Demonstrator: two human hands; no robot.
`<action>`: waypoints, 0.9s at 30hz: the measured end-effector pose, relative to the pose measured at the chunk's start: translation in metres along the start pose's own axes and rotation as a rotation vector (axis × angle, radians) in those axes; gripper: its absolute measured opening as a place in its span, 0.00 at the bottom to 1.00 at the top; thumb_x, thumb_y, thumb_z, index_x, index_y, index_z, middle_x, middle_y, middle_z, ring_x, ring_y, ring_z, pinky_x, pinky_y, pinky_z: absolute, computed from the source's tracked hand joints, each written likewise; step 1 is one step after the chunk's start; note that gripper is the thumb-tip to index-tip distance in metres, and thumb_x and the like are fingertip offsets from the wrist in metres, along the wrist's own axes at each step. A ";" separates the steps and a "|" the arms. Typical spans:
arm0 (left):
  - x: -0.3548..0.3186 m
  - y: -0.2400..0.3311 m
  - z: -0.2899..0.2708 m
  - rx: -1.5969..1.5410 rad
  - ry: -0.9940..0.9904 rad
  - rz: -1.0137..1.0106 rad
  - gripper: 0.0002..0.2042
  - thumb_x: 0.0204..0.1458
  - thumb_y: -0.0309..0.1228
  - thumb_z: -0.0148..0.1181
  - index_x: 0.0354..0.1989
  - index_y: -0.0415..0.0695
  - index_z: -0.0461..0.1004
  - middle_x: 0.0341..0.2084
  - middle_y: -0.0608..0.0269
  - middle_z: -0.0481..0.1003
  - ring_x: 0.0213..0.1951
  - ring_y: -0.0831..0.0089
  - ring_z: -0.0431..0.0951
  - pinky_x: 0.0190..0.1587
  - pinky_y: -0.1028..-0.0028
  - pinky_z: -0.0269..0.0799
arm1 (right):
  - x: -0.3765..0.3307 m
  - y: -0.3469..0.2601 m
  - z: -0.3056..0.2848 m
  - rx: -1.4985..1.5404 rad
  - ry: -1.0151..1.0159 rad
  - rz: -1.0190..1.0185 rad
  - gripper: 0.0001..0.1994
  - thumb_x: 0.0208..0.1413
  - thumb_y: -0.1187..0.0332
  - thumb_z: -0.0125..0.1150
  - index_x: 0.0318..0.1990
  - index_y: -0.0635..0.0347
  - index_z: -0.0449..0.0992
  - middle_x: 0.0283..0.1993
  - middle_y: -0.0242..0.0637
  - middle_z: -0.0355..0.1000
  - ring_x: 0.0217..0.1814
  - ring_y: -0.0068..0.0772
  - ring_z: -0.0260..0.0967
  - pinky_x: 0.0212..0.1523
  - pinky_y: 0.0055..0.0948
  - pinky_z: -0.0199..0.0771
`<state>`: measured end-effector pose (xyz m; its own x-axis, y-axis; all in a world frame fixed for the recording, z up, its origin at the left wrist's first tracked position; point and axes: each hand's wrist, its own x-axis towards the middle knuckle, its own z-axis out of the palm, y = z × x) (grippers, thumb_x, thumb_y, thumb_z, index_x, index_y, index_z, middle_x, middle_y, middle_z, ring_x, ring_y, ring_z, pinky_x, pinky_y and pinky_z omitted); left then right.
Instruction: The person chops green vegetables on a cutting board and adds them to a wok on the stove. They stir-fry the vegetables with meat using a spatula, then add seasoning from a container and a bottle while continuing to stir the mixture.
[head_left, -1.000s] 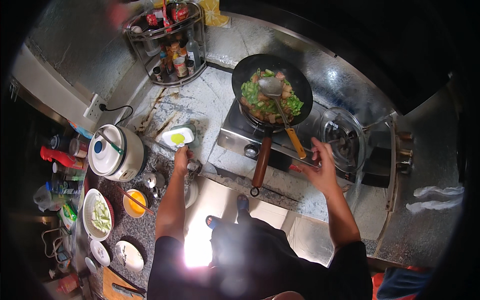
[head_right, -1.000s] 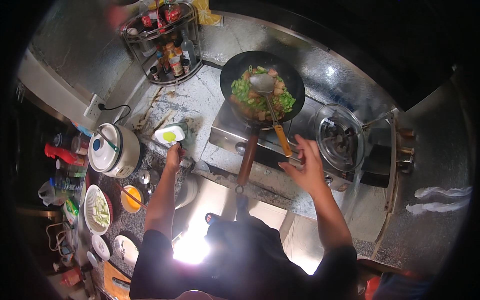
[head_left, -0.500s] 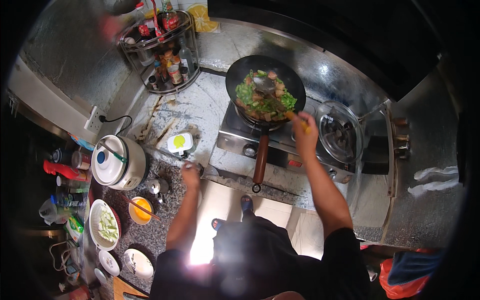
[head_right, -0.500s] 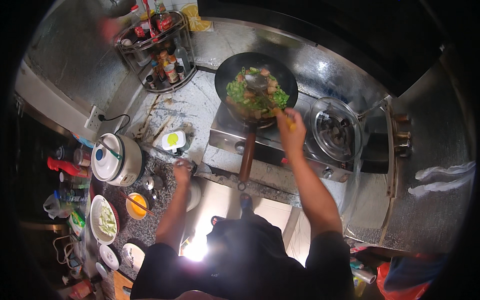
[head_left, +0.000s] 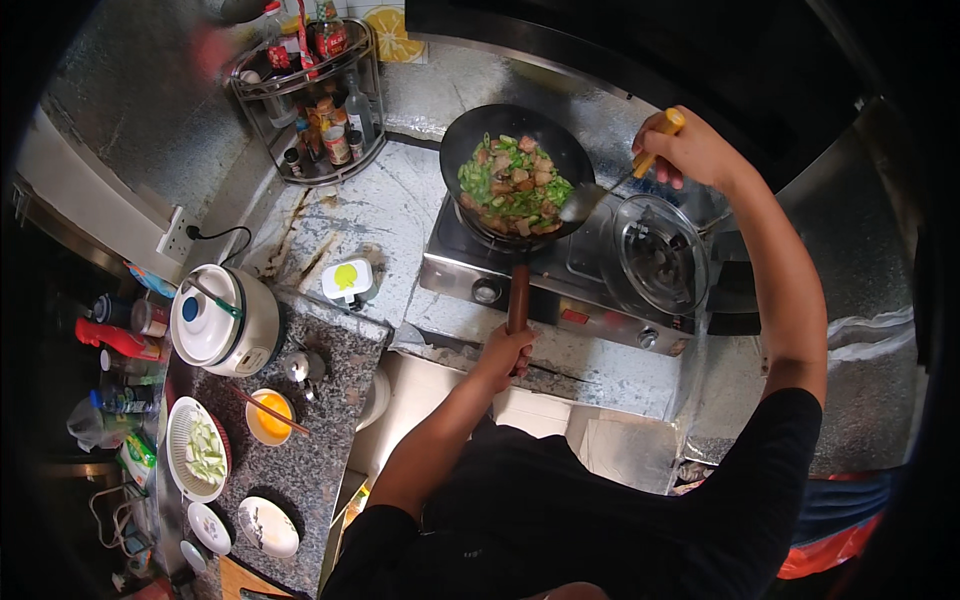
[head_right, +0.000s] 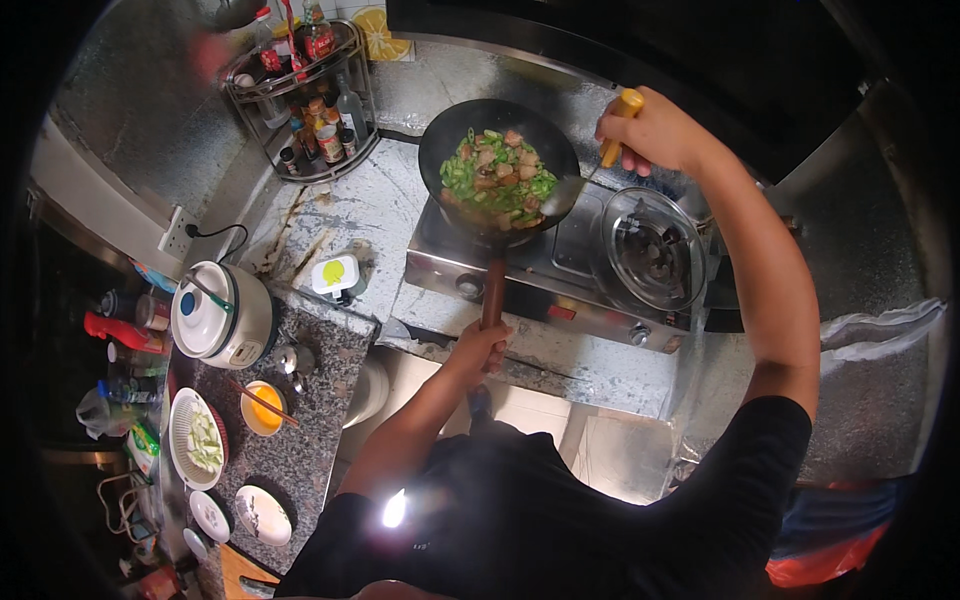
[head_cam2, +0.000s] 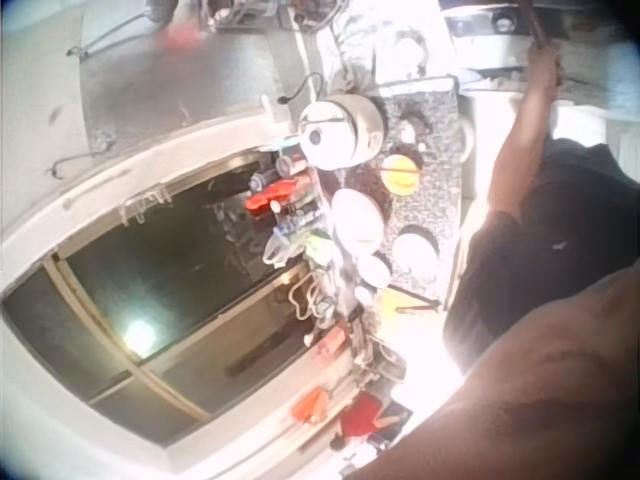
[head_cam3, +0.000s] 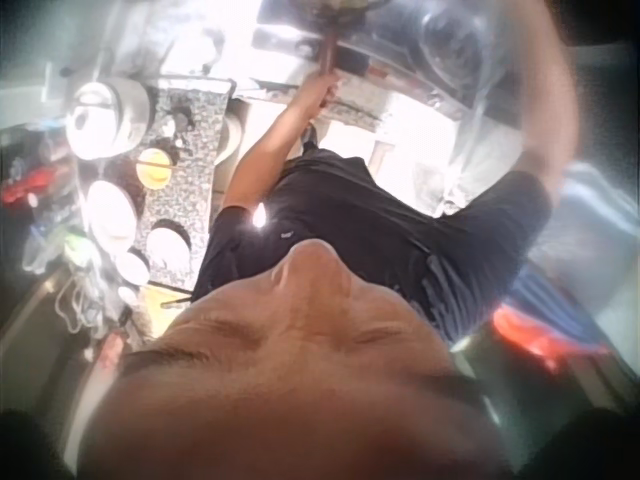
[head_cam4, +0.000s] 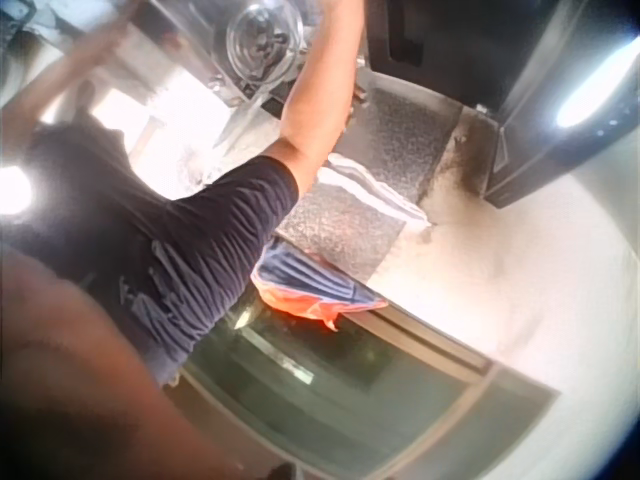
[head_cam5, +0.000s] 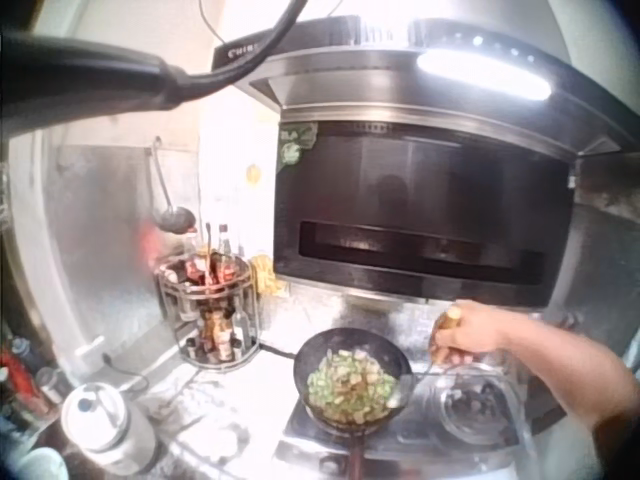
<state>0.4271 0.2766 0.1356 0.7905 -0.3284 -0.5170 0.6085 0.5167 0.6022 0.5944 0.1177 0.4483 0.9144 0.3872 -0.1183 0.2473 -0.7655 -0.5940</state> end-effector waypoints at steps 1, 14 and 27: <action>-0.001 -0.002 -0.001 0.015 0.012 0.016 0.08 0.47 0.31 0.56 0.30 0.50 0.62 0.15 0.73 0.60 0.12 0.83 0.56 0.13 0.78 0.51 | 0.006 -0.001 0.001 -0.021 -0.027 0.022 0.11 0.48 0.68 0.51 0.28 0.69 0.73 0.18 0.37 0.69 0.13 0.20 0.63 0.13 0.18 0.64; 0.002 -0.010 0.005 0.093 0.096 0.041 0.07 0.47 0.29 0.55 0.29 0.49 0.62 0.14 0.72 0.60 0.12 0.82 0.54 0.13 0.77 0.50 | 0.009 0.017 0.038 -0.215 -0.152 -0.352 0.08 0.51 0.67 0.51 0.29 0.61 0.74 0.18 0.32 0.69 0.18 0.20 0.66 0.16 0.19 0.67; 0.006 -0.008 0.017 0.071 0.111 -0.016 0.08 0.46 0.29 0.56 0.29 0.49 0.62 0.15 0.72 0.60 0.12 0.81 0.56 0.12 0.77 0.51 | 0.034 0.109 0.052 0.663 0.246 0.098 0.12 0.54 0.63 0.45 0.35 0.62 0.71 0.22 0.37 0.72 0.16 0.22 0.69 0.14 0.18 0.68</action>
<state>0.4283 0.2571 0.1386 0.7707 -0.2443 -0.5885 0.6272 0.4541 0.6328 0.6360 0.0742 0.3381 0.9875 0.1457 -0.0597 -0.0155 -0.2873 -0.9577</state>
